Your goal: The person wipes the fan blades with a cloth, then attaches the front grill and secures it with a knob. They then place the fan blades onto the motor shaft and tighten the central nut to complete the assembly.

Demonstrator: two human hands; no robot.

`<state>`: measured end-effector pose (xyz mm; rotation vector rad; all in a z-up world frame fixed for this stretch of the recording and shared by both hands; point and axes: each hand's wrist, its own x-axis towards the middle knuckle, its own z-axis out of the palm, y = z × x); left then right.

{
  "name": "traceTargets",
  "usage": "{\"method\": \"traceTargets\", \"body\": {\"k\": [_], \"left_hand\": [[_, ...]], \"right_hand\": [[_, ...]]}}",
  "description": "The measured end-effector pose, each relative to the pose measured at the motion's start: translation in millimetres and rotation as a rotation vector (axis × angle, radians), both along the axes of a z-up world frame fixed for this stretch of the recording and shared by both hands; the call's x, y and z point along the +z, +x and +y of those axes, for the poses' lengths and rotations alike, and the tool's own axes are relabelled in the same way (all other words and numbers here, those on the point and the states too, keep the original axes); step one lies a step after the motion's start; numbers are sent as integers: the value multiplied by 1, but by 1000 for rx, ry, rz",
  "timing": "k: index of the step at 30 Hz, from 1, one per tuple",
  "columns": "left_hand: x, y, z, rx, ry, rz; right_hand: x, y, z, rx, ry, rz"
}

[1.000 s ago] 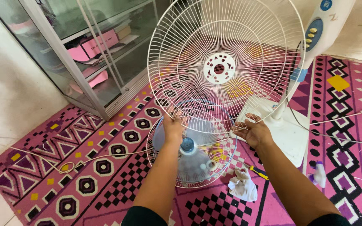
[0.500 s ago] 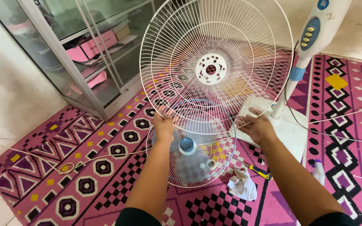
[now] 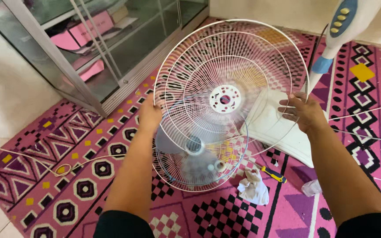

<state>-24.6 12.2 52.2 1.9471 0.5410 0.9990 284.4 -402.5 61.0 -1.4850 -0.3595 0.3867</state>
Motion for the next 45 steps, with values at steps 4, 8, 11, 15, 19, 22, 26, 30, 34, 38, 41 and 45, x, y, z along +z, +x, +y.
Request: {"method": "traceTargets", "body": {"k": [4,8,11,15,19,22,26,30,34,38,41,45], "left_hand": [[17,15,12,-3,-39,-53],[-10,34,17,55,-119,-351],[-49,41,6,-32,-208,-420],[-77,49,-9,-12,-449,-312],[-75,47,-14,-2,-711,-254],[-54,54,0,-60,-670,-373],[-13,66,21,1,-55,-481],[47,80,32,-22,-198,-563],[99,78,30,71,-277,-503],[126,73,34,-20,-24,-610],[138,70,31,6,159,-662],[149,54,14,79,41,-575]], "right_hand": [[-9,-17,2,-69,130,4],[-24,-25,7,-153,252,106],[-28,-23,12,-162,304,112],[-26,-17,24,-171,338,118],[-20,-14,36,-142,435,177],[-4,-9,45,-130,480,178],[26,-10,62,-113,597,119],[70,-16,67,-135,609,175],[110,-22,61,-14,634,-56],[135,-20,41,-1,604,-68],[144,-25,36,-33,551,-49],[147,-37,36,-87,525,-67]]}}
